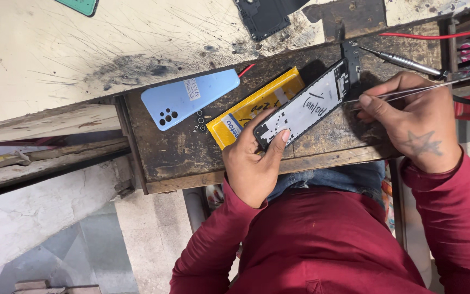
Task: The person uses tweezers to remove small components from a disassembled smartphone frame and wipes the interior with a blue cloth. The person repeatedly scrapes and cleans the frame edges while holding the device.
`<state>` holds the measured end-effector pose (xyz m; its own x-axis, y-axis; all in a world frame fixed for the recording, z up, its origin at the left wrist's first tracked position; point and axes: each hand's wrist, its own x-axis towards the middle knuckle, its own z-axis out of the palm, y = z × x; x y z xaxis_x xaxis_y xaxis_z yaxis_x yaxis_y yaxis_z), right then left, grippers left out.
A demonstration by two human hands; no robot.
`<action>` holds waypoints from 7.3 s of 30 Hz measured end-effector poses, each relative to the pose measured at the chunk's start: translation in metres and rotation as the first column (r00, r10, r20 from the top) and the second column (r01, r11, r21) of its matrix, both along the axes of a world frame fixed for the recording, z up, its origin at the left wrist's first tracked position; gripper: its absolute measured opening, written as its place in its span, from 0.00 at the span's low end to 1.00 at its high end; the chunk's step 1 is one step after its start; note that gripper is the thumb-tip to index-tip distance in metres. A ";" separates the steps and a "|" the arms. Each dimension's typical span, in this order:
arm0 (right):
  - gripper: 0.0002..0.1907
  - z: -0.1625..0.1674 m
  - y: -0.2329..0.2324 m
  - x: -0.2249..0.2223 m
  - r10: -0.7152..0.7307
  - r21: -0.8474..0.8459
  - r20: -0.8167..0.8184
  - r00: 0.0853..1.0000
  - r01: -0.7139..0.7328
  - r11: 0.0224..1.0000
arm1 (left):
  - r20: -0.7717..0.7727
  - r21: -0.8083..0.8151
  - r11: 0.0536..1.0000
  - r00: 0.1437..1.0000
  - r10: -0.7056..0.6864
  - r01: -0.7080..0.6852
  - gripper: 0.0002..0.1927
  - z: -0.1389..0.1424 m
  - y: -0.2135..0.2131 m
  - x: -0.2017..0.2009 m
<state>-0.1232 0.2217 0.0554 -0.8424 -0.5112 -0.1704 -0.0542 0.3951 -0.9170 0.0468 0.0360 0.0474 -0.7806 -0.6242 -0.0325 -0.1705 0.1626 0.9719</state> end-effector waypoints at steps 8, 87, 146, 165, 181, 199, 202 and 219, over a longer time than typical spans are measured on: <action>0.06 -0.003 -0.009 0.018 0.129 0.088 0.018 0.992 -0.130 0.988 | -0.016 -0.012 1.000 1.000 -0.004 0.004 0.19 0.001 0.001 0.000; 0.04 -0.003 -0.015 0.046 0.051 -0.154 0.181 0.982 -0.023 0.988 | -0.052 -0.071 0.997 0.999 0.003 -0.006 0.20 -0.002 0.004 -0.004; 0.05 -0.012 -0.015 0.064 0.149 -0.039 -0.258 0.954 -0.165 0.986 | -0.014 -0.070 0.997 1.000 0.020 -0.021 0.20 -0.001 0.006 -0.003; 0.05 -0.011 -0.021 0.070 0.252 0.001 -0.352 0.901 -0.269 0.963 | -0.036 -0.044 0.999 0.999 0.020 -0.021 0.19 -0.004 0.008 -0.002; 0.06 -0.012 -0.019 0.070 0.204 -0.042 -0.299 0.932 -0.227 0.973 | -0.045 -0.065 0.997 0.999 0.029 -0.032 0.20 -0.004 0.009 -0.003; 0.06 -0.012 -0.020 0.072 0.208 -0.002 -0.371 0.905 -0.224 0.975 | -0.021 -0.103 0.994 0.999 0.030 -0.032 0.20 -0.003 0.009 -0.003; 0.07 -0.012 -0.018 0.073 0.168 0.023 -0.419 0.893 -0.174 0.984 | -0.005 -0.102 0.994 0.999 0.031 -0.032 0.19 -0.003 0.008 -0.003; 0.06 -0.009 -0.017 0.071 0.163 0.030 -0.449 0.879 -0.167 0.985 | 0.002 -0.075 0.997 0.999 0.036 -0.035 0.19 -0.005 0.010 -0.002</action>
<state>-0.0524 0.2043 0.0459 -0.7310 -0.6491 0.2106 -0.5239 0.3360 -0.7827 0.0444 0.0455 0.0428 -0.7579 -0.6522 0.0129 -0.1806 0.2289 0.9565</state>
